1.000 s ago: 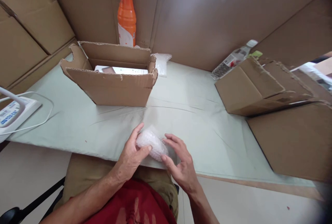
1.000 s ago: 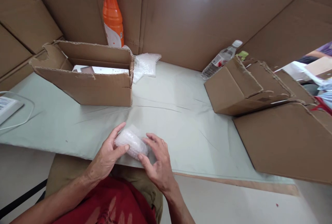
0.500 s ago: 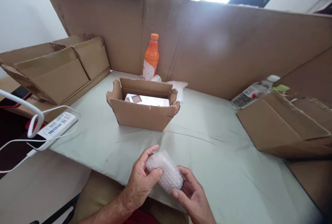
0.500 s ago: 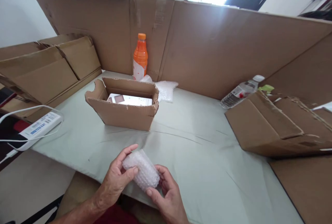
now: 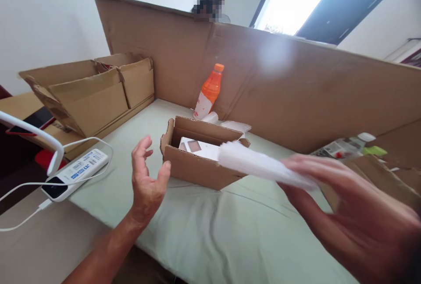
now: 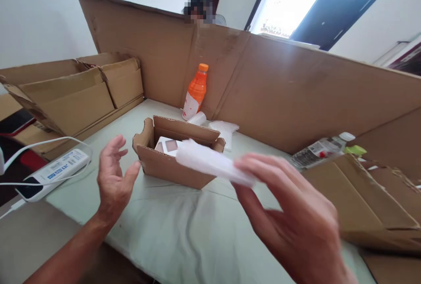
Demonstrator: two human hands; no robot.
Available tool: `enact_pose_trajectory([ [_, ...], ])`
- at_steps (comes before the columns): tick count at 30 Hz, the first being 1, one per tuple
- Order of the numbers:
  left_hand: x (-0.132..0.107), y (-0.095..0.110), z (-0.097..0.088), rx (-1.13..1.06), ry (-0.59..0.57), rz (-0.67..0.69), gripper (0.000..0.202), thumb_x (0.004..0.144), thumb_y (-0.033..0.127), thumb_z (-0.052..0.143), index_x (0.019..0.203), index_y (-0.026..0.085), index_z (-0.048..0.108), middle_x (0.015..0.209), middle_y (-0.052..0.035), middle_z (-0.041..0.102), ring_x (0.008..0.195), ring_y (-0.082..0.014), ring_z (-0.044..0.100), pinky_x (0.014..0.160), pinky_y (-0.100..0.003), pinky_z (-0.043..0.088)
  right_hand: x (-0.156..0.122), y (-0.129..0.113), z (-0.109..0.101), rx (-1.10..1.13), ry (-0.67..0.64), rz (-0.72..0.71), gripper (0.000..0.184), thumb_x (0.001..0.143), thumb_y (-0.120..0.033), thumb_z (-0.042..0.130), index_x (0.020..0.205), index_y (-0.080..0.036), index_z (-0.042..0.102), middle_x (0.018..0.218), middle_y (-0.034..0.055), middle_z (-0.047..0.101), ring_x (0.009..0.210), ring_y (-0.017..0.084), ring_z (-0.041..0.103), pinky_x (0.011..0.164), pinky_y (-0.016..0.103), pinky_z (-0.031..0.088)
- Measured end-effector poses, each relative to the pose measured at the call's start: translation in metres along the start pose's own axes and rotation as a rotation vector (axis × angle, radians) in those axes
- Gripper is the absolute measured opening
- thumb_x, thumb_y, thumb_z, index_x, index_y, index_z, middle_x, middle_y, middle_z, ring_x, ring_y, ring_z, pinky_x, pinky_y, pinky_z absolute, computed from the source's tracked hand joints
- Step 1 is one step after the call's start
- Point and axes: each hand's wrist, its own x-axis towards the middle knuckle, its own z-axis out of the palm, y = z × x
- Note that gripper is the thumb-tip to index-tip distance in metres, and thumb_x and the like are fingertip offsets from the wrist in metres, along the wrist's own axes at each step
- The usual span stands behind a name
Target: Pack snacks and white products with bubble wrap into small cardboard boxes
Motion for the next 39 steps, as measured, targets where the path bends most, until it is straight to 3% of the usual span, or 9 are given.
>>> enact_pose_trajectory([
  [3, -0.011, -0.025, 0.01, -0.009, -0.083, -0.168, 0.069, 0.085, 0.022, 0.065, 0.149, 0.024, 0.039, 0.151, -0.013, 0.046, 0.133, -0.0271, 0.05, 0.111, -0.046, 0.041, 0.062, -0.009, 0.031, -0.137, -0.147, -0.28, 0.013, 0.094, -0.02, 0.058, 0.103, -0.026, 0.067, 0.099, 0.004, 0.072, 0.088, 0.02, 0.067, 0.072, 0.032, 0.051],
  [6, -0.029, -0.042, 0.017, -0.006, -0.174, -0.283, 0.068, 0.086, 0.023, 0.063, 0.149, 0.02, 0.037, 0.147, -0.0155, 0.048, 0.13, -0.0277, 0.052, 0.112, -0.047, 0.041, 0.1, -0.015, 0.076, -0.276, -0.305, -0.407, 0.018, 0.093, -0.012, 0.054, 0.093, -0.023, 0.068, 0.089, 0.0039, 0.071, 0.081, 0.019, 0.061, 0.061, 0.03, 0.042],
  [9, -0.038, -0.048, 0.017, 0.03, -0.206, -0.281, 0.065, 0.085, 0.022, 0.062, 0.146, 0.017, 0.039, 0.141, -0.0163, 0.053, 0.13, -0.0289, 0.052, 0.111, -0.048, 0.042, 0.122, -0.021, 0.116, -0.361, -0.432, -0.507, 0.019, 0.089, -0.006, 0.056, 0.082, -0.02, 0.066, 0.08, 0.0045, 0.066, 0.073, 0.019, 0.051, 0.057, 0.03, 0.033],
  [12, -0.038, -0.05, 0.015, 0.045, -0.22, -0.234, 0.063, 0.084, 0.018, 0.06, 0.144, 0.018, 0.041, 0.138, -0.0159, 0.055, 0.129, -0.0296, 0.053, 0.11, -0.048, 0.043, 0.139, -0.029, 0.139, -0.272, -0.611, -0.683, 0.015, 0.087, -0.007, 0.062, 0.079, -0.019, 0.065, 0.084, 0.0055, 0.064, 0.076, 0.019, 0.047, 0.058, 0.031, 0.032],
  [15, -0.035, -0.048, 0.014, 0.045, -0.236, -0.223, 0.061, 0.084, 0.017, 0.059, 0.143, 0.019, 0.041, 0.138, -0.0153, 0.055, 0.129, -0.0293, 0.054, 0.109, -0.047, 0.045, 0.15, -0.036, 0.148, -0.144, -0.712, -0.803, 0.013, 0.086, -0.008, 0.065, 0.083, -0.02, 0.068, 0.092, 0.006, 0.066, 0.081, 0.02, 0.048, 0.06, 0.031, 0.034],
  [22, -0.037, -0.048, 0.016, 0.027, -0.21, -0.229, 0.062, 0.084, 0.015, 0.057, 0.144, 0.02, 0.041, 0.137, -0.0145, 0.055, 0.129, -0.0288, 0.054, 0.109, -0.047, 0.045, 0.144, -0.032, 0.163, 0.065, -0.727, -0.846, 0.022, 0.092, -0.005, 0.053, 0.094, -0.019, 0.07, 0.095, 0.0075, 0.066, 0.089, 0.02, 0.052, 0.074, 0.031, 0.045],
  [27, -0.039, -0.05, 0.017, 0.023, -0.192, -0.217, 0.061, 0.084, 0.014, 0.056, 0.143, 0.02, 0.042, 0.137, -0.0141, 0.056, 0.129, -0.0285, 0.054, 0.109, -0.046, 0.045, 0.133, -0.026, 0.163, 0.167, -0.572, -0.718, 0.03, 0.092, -0.001, 0.045, 0.092, -0.018, 0.069, 0.105, 0.0079, 0.067, 0.09, 0.018, 0.055, 0.076, 0.03, 0.046],
  [33, -0.041, -0.053, 0.018, 0.052, -0.188, -0.2, 0.059, 0.087, 0.015, 0.056, 0.144, 0.021, 0.043, 0.136, -0.0142, 0.056, 0.128, -0.028, 0.054, 0.108, -0.046, 0.045, 0.123, -0.028, 0.167, 0.143, -0.674, -0.679, 0.024, 0.089, -0.004, 0.052, 0.097, -0.018, 0.07, 0.109, 0.008, 0.068, 0.097, 0.02, 0.056, 0.081, 0.031, 0.048],
  [39, -0.04, -0.053, 0.017, 0.061, -0.199, -0.178, 0.06, 0.087, 0.014, 0.055, 0.145, 0.021, 0.042, 0.139, -0.0137, 0.056, 0.13, -0.0276, 0.054, 0.11, -0.046, 0.045, 0.135, -0.026, 0.163, 0.08, -0.698, -0.608, 0.029, 0.08, 0.0, 0.06, 0.099, -0.02, 0.068, 0.119, 0.0084, 0.065, 0.104, 0.023, 0.057, 0.085, 0.036, 0.047],
])
